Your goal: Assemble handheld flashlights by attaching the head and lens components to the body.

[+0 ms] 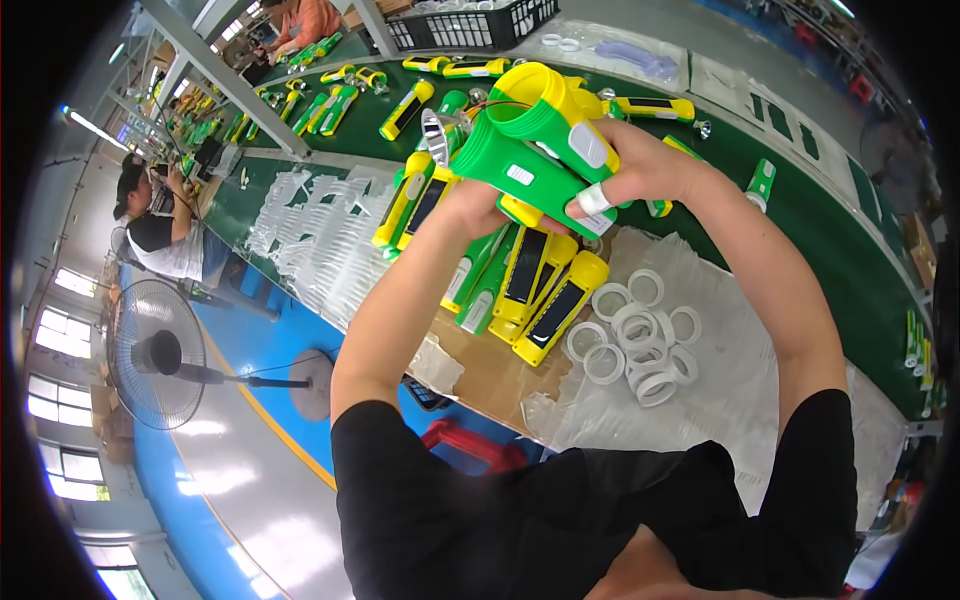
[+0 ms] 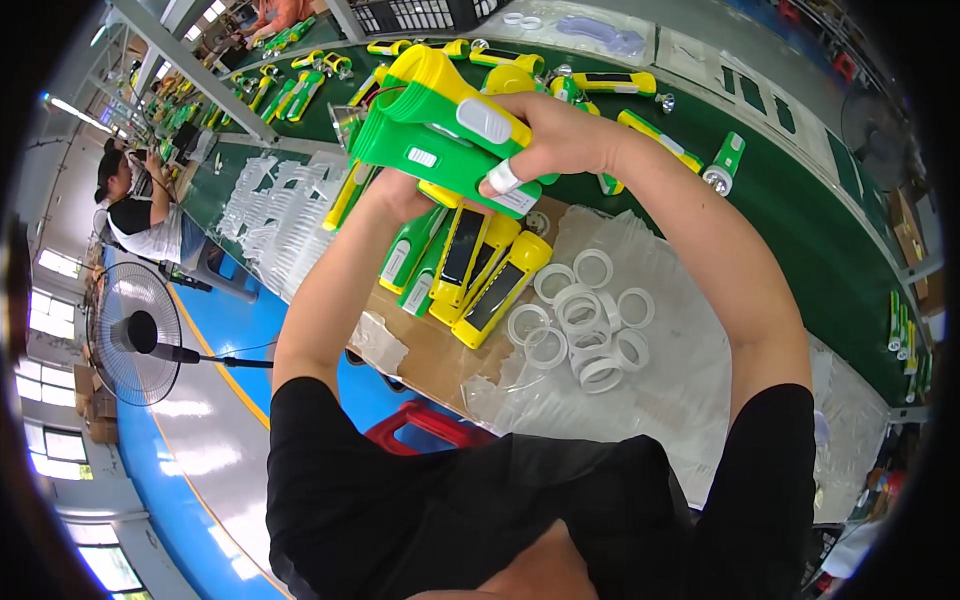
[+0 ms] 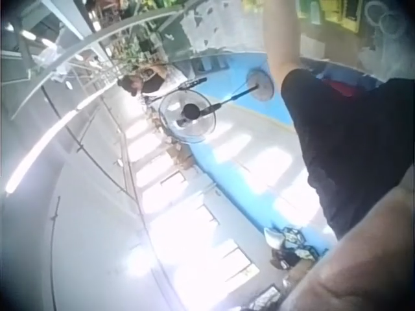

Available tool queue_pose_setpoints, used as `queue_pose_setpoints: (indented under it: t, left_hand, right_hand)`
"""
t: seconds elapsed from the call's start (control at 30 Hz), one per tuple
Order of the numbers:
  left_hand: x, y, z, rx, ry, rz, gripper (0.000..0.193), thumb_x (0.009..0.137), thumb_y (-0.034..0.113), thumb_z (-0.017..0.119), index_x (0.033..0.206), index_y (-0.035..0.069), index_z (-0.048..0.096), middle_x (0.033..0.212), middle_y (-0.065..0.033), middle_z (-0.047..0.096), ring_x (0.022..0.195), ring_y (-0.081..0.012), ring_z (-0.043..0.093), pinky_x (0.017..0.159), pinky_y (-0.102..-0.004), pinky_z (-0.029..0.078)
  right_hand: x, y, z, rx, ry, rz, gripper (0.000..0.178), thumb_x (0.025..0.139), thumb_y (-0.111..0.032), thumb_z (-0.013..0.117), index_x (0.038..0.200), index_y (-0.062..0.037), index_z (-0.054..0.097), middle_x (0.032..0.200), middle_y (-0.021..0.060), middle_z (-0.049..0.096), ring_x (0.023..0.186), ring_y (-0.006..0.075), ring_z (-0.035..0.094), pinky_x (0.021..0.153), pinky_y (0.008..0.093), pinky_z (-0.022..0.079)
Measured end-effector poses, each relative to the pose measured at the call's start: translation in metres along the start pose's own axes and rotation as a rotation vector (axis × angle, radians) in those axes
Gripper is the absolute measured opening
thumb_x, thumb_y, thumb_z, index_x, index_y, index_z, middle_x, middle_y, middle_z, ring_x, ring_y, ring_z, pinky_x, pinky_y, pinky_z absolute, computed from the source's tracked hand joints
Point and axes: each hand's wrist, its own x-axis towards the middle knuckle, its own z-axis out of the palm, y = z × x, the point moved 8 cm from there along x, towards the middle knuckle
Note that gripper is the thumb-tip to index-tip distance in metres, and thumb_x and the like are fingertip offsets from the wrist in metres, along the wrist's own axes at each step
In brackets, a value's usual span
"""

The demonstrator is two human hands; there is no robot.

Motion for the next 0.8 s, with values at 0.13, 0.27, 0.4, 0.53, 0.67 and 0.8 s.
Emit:
queue_pose_setpoints:
  t: [0.13,0.27,0.4,0.53,0.67,0.8]
  left_hand:
    - [0.01,-0.004,0.001,-0.119,-0.056,0.066,0.043,0.095,0.036,0.059,0.128,0.009,0.055,0.123,-0.007,0.063,0.11,-0.0184,0.063,0.092,-0.0365,0.054]
    - [-0.002,0.002,0.003,-0.093,0.121,0.121,0.043,0.095,0.036,0.058,0.129,0.009,0.054,0.122,-0.0069,0.063,0.108,-0.0174,0.063,0.093,-0.0343,0.052]
    - [-0.014,0.009,-0.014,-0.199,0.23,0.177,0.045,0.096,0.037,0.053,0.128,0.005,0.052,0.12,-0.0103,0.063,0.107,-0.0218,0.063,0.095,-0.0387,0.05]
    - [-0.03,0.021,-0.006,-0.248,0.193,0.219,0.048,0.094,0.033,0.057,0.13,0.002,0.049,0.117,-0.0125,0.063,0.107,-0.0247,0.063,0.095,-0.0395,0.049]
    - [-0.033,0.016,-0.049,-0.245,0.331,0.164,0.043,0.083,0.015,0.072,0.12,0.0,0.056,0.108,-0.0098,0.066,0.095,-0.0208,0.065,0.086,-0.0379,0.052]
    - [-0.055,0.066,-0.109,0.093,0.55,0.252,0.039,0.081,0.014,0.074,0.114,-0.001,0.06,0.103,-0.0095,0.067,0.09,-0.0214,0.066,0.08,-0.0364,0.053]
  right_hand:
    - [-0.007,-0.005,0.0,0.019,0.108,-0.006,0.077,0.067,-0.022,0.083,0.135,-0.0076,0.051,0.118,0.0075,0.064,0.108,0.0193,0.06,0.095,0.0328,0.046]
    - [-0.011,-0.011,0.019,0.287,0.217,-0.016,0.081,0.069,-0.019,0.082,0.141,-0.0085,0.046,0.122,0.0065,0.061,0.114,0.0193,0.057,0.101,0.0331,0.042]
    - [-0.005,0.003,0.028,0.431,0.434,-0.054,0.072,0.072,-0.016,0.08,0.136,-0.0052,0.049,0.118,0.0073,0.062,0.112,0.0198,0.059,0.099,0.0338,0.044]
    - [0.011,0.018,0.022,0.555,0.539,0.154,0.047,0.078,-0.015,0.075,0.12,-0.0015,0.059,0.107,0.0072,0.066,0.096,0.0172,0.064,0.084,0.0315,0.051]
    - [0.043,0.034,0.047,0.56,0.384,0.145,0.046,0.08,-0.015,0.073,0.12,-0.0002,0.058,0.108,0.0085,0.066,0.096,0.0173,0.064,0.087,0.0336,0.05]
    - [0.042,0.028,0.045,0.569,0.469,0.219,0.047,0.079,-0.021,0.076,0.117,0.0006,0.058,0.102,0.0071,0.066,0.09,0.0161,0.063,0.075,0.0296,0.052]
